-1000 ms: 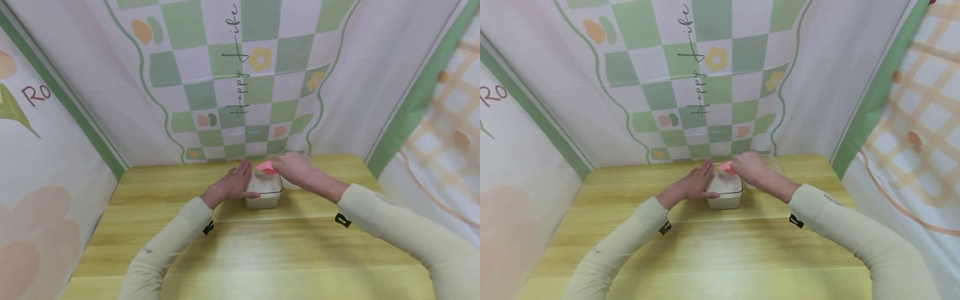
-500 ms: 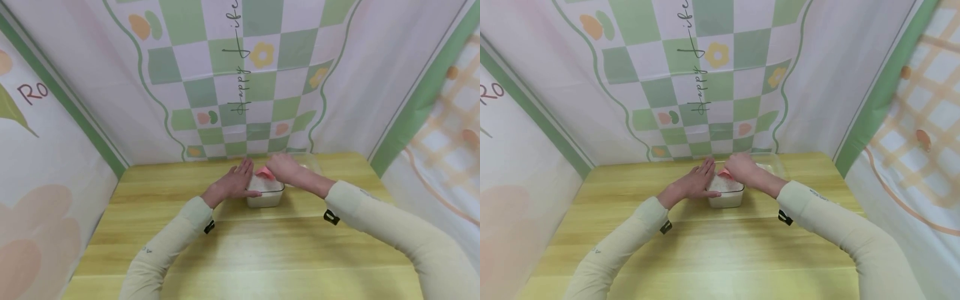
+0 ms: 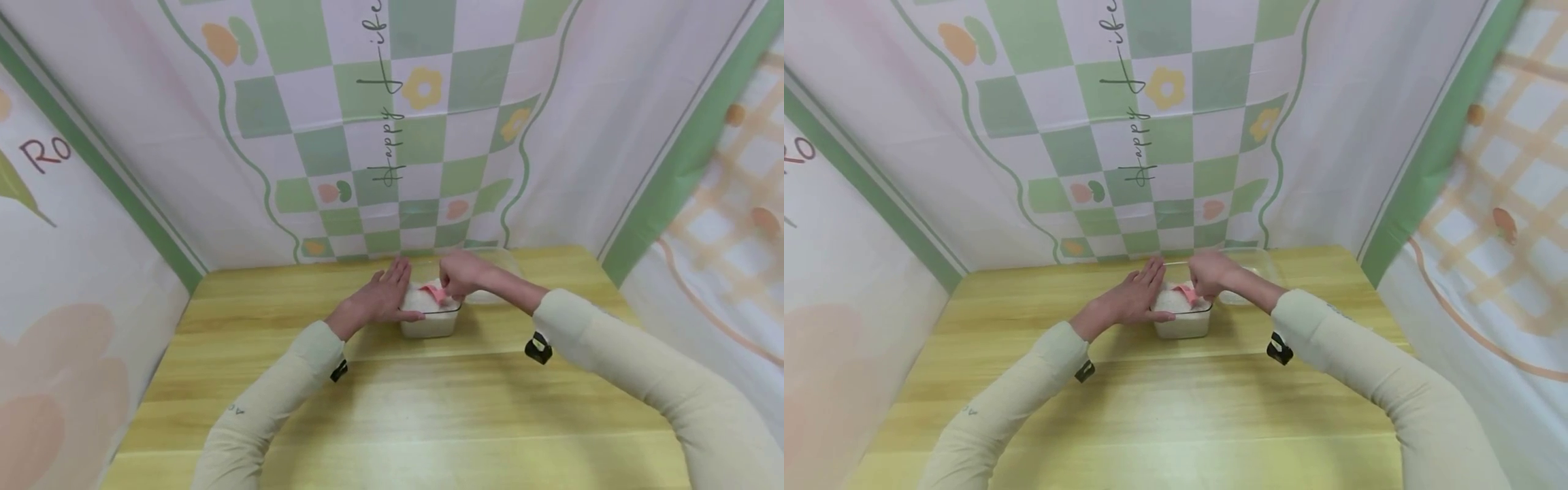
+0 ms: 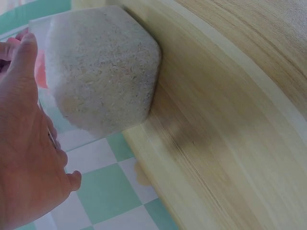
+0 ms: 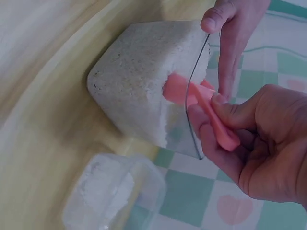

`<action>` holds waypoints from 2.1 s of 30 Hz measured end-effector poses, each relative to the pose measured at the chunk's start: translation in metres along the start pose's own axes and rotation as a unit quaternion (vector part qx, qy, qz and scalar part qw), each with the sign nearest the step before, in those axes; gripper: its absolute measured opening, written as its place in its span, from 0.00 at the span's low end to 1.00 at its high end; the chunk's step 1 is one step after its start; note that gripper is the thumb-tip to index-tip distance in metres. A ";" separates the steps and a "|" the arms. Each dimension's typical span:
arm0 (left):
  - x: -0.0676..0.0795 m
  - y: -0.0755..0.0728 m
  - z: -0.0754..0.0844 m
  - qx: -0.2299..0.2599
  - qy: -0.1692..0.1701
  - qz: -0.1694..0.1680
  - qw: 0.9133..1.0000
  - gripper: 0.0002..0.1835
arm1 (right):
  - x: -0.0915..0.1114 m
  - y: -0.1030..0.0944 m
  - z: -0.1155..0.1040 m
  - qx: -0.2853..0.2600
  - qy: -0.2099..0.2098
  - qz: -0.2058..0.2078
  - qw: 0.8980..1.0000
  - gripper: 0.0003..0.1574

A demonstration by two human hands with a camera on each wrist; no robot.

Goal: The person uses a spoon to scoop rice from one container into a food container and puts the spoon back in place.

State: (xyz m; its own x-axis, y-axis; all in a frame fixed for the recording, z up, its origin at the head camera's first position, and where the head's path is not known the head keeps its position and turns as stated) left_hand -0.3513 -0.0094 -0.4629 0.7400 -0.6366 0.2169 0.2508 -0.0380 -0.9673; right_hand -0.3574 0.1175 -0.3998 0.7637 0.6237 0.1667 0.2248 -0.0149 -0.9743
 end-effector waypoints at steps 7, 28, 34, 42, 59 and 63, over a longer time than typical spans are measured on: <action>0.002 -0.001 0.001 -0.001 0.001 0.002 1.000 0.60 | 0.001 0.011 0.019 -0.123 0.058 -0.039 0.990 0.16; 0.002 -0.001 0.002 -0.002 0.010 0.007 1.000 0.61 | 0.041 0.036 0.055 -0.463 0.126 -0.083 0.873 0.15; 0.001 0.000 0.002 -0.006 0.009 0.007 1.000 0.61 | 0.047 0.041 0.060 -0.489 0.125 -0.078 0.859 0.15; 0.002 -0.002 0.002 -0.001 0.011 0.008 1.000 0.61 | 0.055 0.037 0.067 -0.498 0.134 -0.060 0.855 0.15; 0.003 -0.003 0.003 0.002 0.015 0.012 1.000 0.60 | 0.073 0.026 0.077 -0.518 0.139 -0.030 0.844 0.16; 0.003 -0.004 0.003 0.001 0.015 0.011 1.000 0.60 | 0.078 0.024 0.081 -0.527 0.148 -0.025 0.836 0.17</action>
State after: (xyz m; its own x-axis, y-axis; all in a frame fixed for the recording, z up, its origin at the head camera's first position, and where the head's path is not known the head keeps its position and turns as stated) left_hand -0.3482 -0.0090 -0.4584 0.7270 -0.6596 0.1908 0.2359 -0.0210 -0.9715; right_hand -0.3411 0.2292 -0.4223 0.8186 0.4257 0.3856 0.5505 -0.7729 -0.3155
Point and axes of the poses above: each hand's wrist, its own x-axis away from the middle knuckle, its own y-axis out of the palm, z = x × y, the point moved 7 cm from there along -x, towards the middle knuckle, and after that the axes turned 4 degrees about x, right-handed, at the moved point
